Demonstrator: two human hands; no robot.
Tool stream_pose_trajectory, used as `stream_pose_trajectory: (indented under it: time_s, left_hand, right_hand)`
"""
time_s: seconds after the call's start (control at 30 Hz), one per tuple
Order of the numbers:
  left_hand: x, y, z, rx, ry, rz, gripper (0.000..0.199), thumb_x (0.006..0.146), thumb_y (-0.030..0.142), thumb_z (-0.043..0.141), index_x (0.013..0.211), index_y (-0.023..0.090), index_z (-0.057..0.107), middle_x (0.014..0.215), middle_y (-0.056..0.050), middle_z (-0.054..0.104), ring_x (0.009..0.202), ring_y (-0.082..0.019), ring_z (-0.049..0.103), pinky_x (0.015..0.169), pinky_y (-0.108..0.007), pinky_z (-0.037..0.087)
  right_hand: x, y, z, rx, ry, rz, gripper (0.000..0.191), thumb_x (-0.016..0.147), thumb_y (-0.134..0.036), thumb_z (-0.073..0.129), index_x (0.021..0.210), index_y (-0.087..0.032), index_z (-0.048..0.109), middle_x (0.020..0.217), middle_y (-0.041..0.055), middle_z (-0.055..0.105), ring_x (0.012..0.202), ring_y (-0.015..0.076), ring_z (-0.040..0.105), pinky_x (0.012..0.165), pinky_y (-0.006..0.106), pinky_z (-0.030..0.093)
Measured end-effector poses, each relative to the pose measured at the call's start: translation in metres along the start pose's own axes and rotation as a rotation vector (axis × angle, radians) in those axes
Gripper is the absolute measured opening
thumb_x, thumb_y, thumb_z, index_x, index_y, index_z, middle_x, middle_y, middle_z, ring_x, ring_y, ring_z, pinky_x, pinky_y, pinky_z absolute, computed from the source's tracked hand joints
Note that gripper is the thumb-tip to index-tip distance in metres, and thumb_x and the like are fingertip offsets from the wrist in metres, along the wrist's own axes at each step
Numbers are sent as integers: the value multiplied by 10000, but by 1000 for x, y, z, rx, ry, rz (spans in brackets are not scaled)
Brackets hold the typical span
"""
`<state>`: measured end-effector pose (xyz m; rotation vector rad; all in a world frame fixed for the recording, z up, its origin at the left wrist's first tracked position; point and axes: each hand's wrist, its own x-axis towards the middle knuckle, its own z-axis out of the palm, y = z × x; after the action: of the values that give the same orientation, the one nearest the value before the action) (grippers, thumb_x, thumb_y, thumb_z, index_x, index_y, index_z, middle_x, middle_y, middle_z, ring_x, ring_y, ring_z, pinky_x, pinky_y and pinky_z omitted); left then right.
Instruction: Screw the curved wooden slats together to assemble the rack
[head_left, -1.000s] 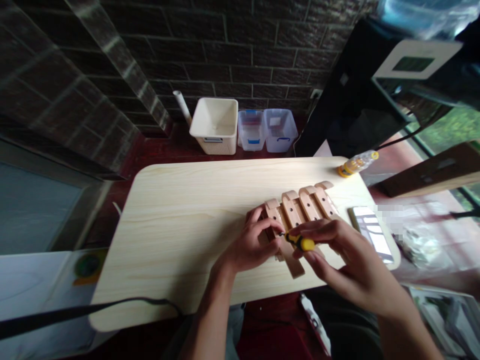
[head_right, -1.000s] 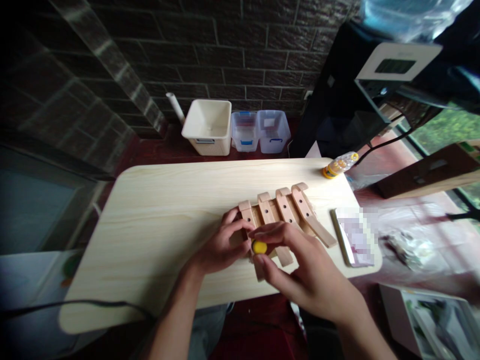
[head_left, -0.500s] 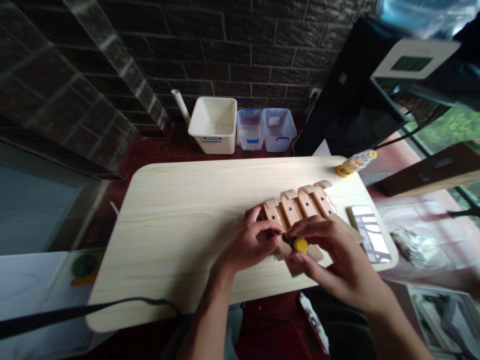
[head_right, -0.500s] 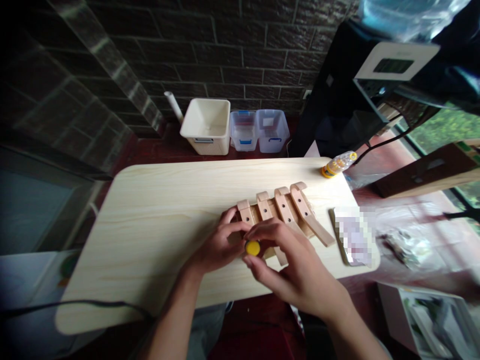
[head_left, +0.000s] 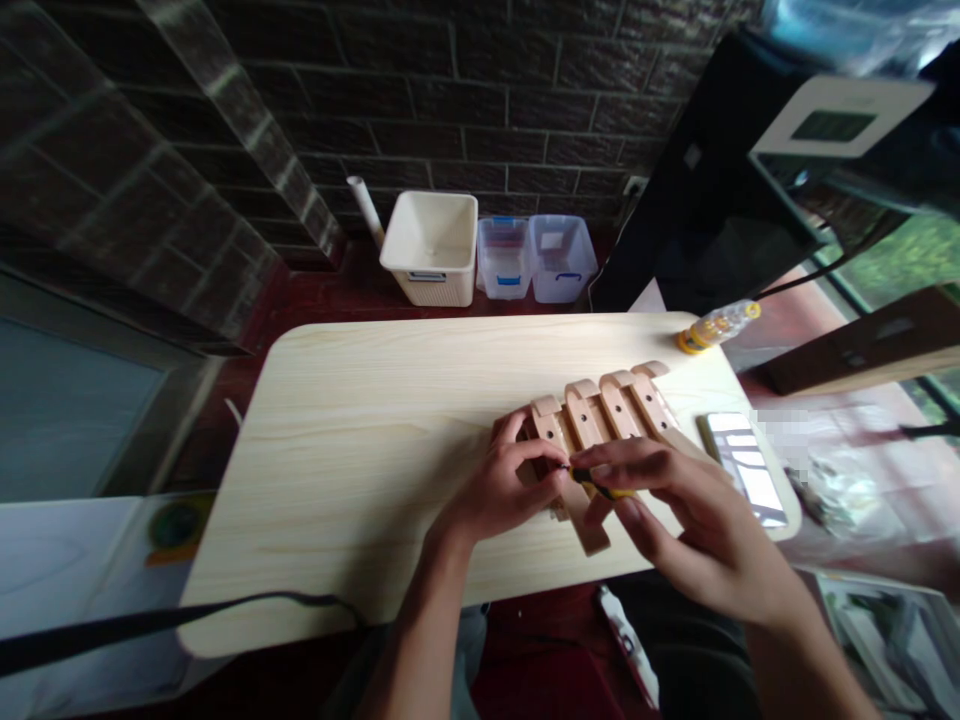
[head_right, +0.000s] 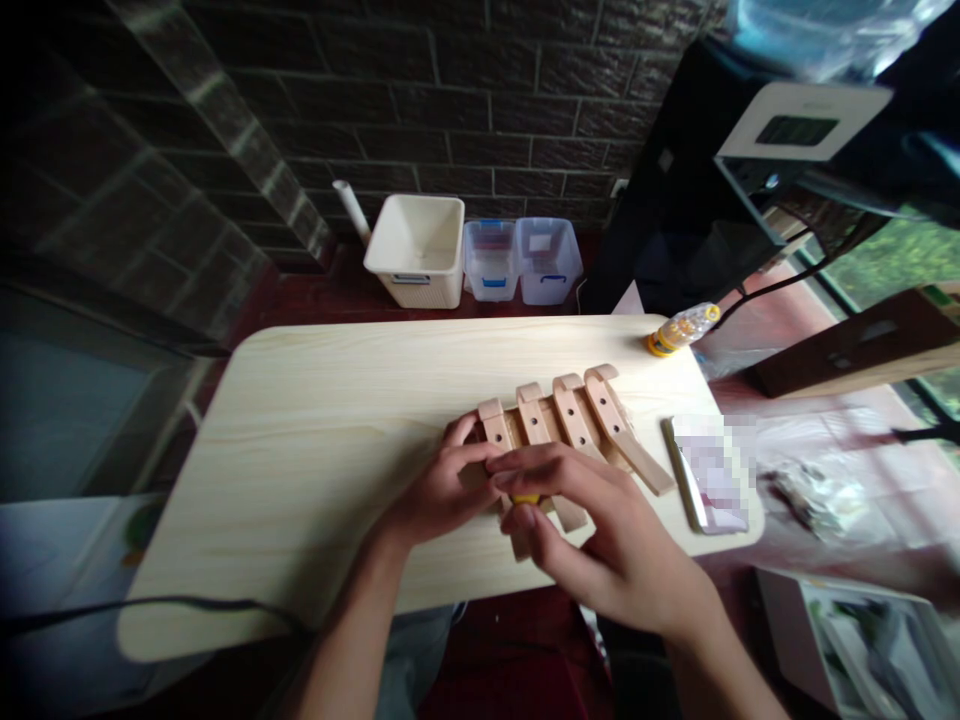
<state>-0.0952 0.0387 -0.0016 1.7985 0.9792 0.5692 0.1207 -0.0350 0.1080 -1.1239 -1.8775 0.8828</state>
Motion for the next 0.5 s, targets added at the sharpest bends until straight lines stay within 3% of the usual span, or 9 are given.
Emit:
stream_pose_trajectory:
  time_s: [0.2,0.37,0.5]
  left_hand:
    - [1,-4,-2,-2,-26,13,242,920,414,782,1110,302,880,1601,-59,530,1550,-356,462,1319,-469,417]
    - [2,-4,-3,-37,-45,-2,344,921,518,769,1148,281,873,1628,-79,500,1547,-372,467,1327,-467,401]
    - [2,-5,-3,-41,-50,26,359,949,549,732,1129,272,872,1608,-79,538,1551,-359,467,1325,-444,402]
  right_hand:
    - [3,-1,9,28,-15,-16,268,1020,-155,724,1257,-270,677,1221,67,790,1118,175,768,887,237,639]
    - [6,-3,14,39,-18,-82,368,1023,-124,714,1360,-271,692,1251,73,781,1189,175,740,1028,276,612]
    - [8,-6,12,53,-17,-93,316,1026,-95,671,1287,-254,751,1261,83,782,1221,184,740,1057,286,607]
